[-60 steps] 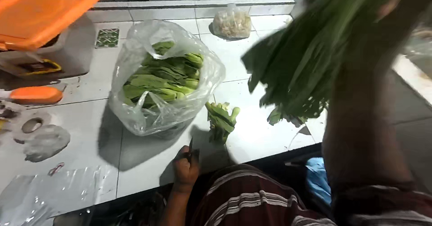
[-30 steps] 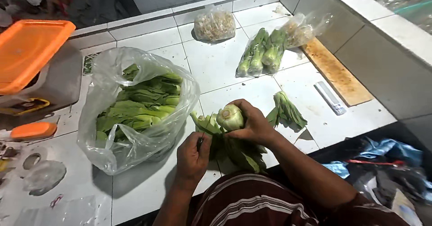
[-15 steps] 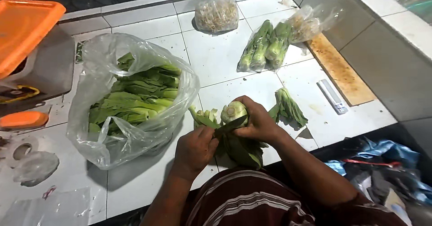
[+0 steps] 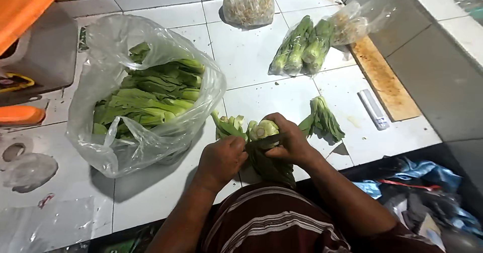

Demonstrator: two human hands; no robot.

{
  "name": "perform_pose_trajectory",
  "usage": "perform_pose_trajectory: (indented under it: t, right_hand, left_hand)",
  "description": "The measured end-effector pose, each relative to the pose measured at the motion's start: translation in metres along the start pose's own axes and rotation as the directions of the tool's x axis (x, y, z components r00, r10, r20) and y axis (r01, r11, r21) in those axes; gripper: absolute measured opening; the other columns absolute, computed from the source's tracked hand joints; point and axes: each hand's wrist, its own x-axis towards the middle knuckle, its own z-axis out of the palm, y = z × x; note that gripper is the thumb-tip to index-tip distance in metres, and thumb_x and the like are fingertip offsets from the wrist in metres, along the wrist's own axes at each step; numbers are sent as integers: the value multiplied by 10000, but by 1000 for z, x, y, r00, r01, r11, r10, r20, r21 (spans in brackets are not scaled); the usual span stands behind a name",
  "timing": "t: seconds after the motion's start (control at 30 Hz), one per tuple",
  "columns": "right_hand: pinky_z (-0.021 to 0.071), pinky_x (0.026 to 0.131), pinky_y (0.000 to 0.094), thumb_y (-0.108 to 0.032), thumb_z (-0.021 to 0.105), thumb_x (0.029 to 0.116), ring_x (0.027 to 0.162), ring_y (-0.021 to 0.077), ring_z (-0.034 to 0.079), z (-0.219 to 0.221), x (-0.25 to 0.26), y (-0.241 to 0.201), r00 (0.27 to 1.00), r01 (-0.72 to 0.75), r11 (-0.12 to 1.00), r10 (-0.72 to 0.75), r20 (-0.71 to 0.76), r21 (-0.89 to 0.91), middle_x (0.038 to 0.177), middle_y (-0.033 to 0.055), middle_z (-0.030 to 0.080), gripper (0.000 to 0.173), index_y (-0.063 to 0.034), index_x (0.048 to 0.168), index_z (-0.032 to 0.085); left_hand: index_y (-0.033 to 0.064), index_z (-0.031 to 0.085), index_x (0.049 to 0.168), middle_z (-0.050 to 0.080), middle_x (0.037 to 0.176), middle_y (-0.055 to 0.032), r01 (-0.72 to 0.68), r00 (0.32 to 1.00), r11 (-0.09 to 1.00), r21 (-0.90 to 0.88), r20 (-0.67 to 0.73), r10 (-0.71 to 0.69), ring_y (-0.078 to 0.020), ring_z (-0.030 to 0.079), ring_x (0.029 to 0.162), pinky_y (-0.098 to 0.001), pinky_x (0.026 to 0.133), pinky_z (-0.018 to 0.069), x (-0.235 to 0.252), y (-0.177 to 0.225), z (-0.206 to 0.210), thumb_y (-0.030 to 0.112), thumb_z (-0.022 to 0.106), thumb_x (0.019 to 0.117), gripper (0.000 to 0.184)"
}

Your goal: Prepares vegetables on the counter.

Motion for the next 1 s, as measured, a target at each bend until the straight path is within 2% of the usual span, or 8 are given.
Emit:
perform_pose_trajectory:
  t: [0.23, 0.33, 0.4, 0.5, 0.6, 0.77, 0.87, 1.0]
  right_hand:
    - [623, 741, 344, -323, 868, 715, 851, 102, 692, 5, -2, 3, 999, 34, 999, -34, -24, 6, 976, 34, 703, 656, -60, 1246, 586]
    - [627, 817, 332, -282, 880, 698, 927, 103, 695, -2, -7, -3, 997, 57, 990, -50, -56, 126, 1038, 57, 702, 683, -39, 1256, 569]
    - [623, 848, 314, -292, 883, 698, 962, 92, 688, -12, -7, -8, 995, 88, 981, -77, -66, 175, 1074, 51, 694, 693, -38, 1257, 561]
    - [633, 844, 335, -188, 906, 667, 969, 120, 698, -13, 0, -3, 999, 39, 978, -33, -31, 207, 1100, 60, 693, 744, -50, 1296, 535]
    - [634, 852, 354, -162, 931, 638, 997, 149, 691, -1, 14, -3, 999, -35, 959, 39, -8, 281, 1154, 72, 656, 877, -87, 1363, 443]
    - [627, 846, 343, -162, 926, 641, 974, 126, 689, 7, 24, -6, 998, -40, 969, 25, 64, 243, 1109, 50, 674, 794, -84, 1296, 485]
    - [630, 841, 351, -202, 934, 661, 967, 120, 690, 3, 28, -6, 995, -3, 988, -12, 95, 154, 1109, 40, 681, 772, -90, 1296, 510]
    - [630, 814, 407, -282, 914, 693, 957, 174, 692, -2, 28, -2, 983, 123, 992, -126, 134, 28, 1136, 80, 671, 738, -56, 1300, 559]
  left_hand:
    - [75, 621, 828, 602, 749, -76, 41, 997, 999, 33, -62, -39, -229, 630, 629, -392, 508, 513, -3, -4, 11, 220, 568, 966, 207]
    - [12, 692, 968, 688, 865, -168, 329, 942, 938, 111, 34, -334, -349, 703, 743, -545, 616, 573, -10, -24, 8, 193, 634, 978, 191]
    - [9, 633, 964, 643, 815, -182, 458, 881, 873, 167, 46, -471, -381, 672, 731, -584, 625, 542, -20, -47, 6, 248, 586, 1029, 253]
    - [24, 600, 882, 574, 701, -122, 427, 904, 898, 108, -20, -428, -306, 614, 613, -503, 538, 510, -29, -48, 12, 323, 511, 1048, 354]
    - [24, 621, 980, 565, 697, -42, 405, 895, 885, -229, -101, -435, -156, 558, 585, -361, 547, 511, -20, -35, 15, 346, 531, 1052, 342]
    - [102, 554, 1404, 706, 958, 13, 300, 871, 466, -833, 39, -490, -75, 611, 634, -239, 528, 547, 6, 3, 6, 405, 794, 888, 645]
    - [125, 681, 1269, 708, 912, -22, 353, 846, 338, -872, 144, -513, -89, 582, 566, -223, 473, 510, 14, 8, -4, 276, 857, 846, 483]
    - [101, 614, 1174, 672, 854, -64, 436, 826, 211, -875, 297, -479, -100, 583, 595, -226, 498, 496, 14, 1, -10, 197, 874, 817, 452]
